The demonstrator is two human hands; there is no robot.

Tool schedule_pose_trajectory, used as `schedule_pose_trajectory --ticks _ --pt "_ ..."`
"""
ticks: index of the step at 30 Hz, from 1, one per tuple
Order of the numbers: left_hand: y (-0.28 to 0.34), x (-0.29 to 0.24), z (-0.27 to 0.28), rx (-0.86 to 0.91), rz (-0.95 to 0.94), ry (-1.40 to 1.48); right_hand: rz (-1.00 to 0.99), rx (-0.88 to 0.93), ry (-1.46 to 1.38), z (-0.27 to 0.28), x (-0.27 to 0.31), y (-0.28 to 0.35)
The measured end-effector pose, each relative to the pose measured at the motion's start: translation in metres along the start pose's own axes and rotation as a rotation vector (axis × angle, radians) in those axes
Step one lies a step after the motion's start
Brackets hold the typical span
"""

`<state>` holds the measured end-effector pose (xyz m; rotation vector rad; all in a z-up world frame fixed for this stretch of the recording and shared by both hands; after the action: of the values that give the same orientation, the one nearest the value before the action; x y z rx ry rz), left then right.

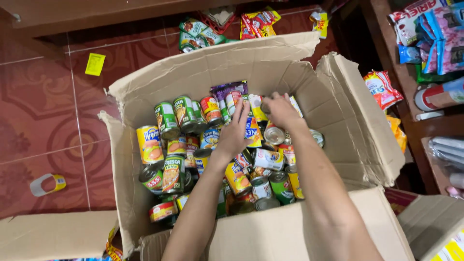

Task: Stocking and organizing various canned goods on pantry shelves from a box on the floor.

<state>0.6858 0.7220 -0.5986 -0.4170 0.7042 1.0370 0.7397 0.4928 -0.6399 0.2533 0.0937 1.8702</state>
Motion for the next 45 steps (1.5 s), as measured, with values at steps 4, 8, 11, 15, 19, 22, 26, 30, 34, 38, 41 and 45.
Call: schedule_pose_trajectory --ticks 4,8,11,15,19,22,26,30,34,38,41,45 --pt "-0.005 -0.005 0.007 0.028 0.056 0.027 -0.078 -0.080 -0.377 0.052 -0.001 0.015" --pt "-0.006 -0.014 0.004 -0.007 -0.025 0.219 -0.008 -0.225 -0.689 0.098 0.013 0.028" --pt "-0.015 -0.015 -0.011 -0.145 -0.152 0.538 -0.008 -0.142 -0.986 0.144 0.043 0.047" --pt "0.005 -0.068 0.046 -0.012 0.006 0.703 0.106 -0.143 -1.221 0.161 0.055 0.085" --pt "0.016 -0.096 0.044 0.080 -0.160 0.720 0.058 -0.272 -1.417 0.153 0.051 0.141" --pt "0.024 -0.113 0.030 0.090 -0.142 0.633 0.076 -0.362 -1.415 0.167 0.061 0.192" --pt "0.049 -0.186 0.064 0.149 -0.417 0.554 0.070 -0.483 -1.239 0.208 0.085 0.262" --pt "0.061 -0.243 0.054 0.062 -0.704 0.512 0.080 -0.656 -1.095 0.222 0.080 0.323" --pt "0.087 -0.304 0.011 0.119 -0.666 0.787 0.039 -0.774 -1.075 0.236 0.077 0.398" --pt "0.110 -0.374 -0.038 0.161 -0.630 0.888 -0.184 -0.913 -0.913 0.255 0.072 0.485" --pt "0.128 -0.445 -0.059 0.102 -0.797 0.851 -0.321 -1.028 -0.488 0.269 0.072 0.558" --pt "0.159 -0.556 -0.067 0.164 -0.983 0.871 -0.506 -1.117 -0.221 0.300 0.079 0.651"
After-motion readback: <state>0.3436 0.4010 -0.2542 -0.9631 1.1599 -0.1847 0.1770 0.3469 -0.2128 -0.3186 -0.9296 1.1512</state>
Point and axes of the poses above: each hand's wrist, its own y-axis away from the middle knuckle, its own z-axis out of the back of the hand, x = y × z, the point moved 1 cm from there along -y, towards the middle knuckle, and after that the axes turned 5 degrees about z, right-handed, at the moved point
